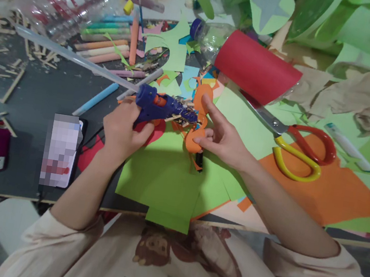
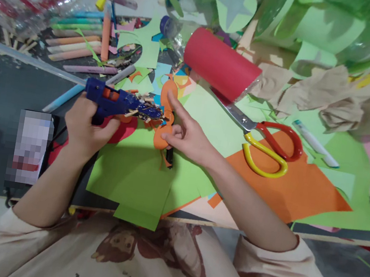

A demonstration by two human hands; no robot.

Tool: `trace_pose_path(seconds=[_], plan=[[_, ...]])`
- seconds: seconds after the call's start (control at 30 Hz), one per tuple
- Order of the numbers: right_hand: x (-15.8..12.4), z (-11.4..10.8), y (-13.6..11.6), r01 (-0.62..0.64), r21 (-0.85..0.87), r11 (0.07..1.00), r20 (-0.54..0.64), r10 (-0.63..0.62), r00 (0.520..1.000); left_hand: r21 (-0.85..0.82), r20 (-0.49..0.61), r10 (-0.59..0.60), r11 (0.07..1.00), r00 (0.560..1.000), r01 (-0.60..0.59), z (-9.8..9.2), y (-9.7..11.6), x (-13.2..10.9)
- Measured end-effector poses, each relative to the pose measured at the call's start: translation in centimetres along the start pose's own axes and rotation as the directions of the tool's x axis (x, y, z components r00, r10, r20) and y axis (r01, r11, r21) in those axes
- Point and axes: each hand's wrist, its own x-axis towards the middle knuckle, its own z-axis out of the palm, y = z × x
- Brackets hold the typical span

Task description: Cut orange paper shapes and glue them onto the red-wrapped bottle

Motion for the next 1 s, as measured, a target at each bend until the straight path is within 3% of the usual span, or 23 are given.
trace_pose_path(seconds=[0.6,1.0], plan=[[-0.04,0.00,-0.32,-0.016,-0.053,0.998,0.020,0.017,1.000,-0.035,-0.014,-0.049,0.998,0.999,0.048,-0.70,0.49,0.33],[0.13,-0.21,0.19,0.001,0.041,0.999,-0.010,-0.001,1.000,-0.072,0.007,-0.080,0.994,0.997,0.080,-0.98,0.51,0.45]])
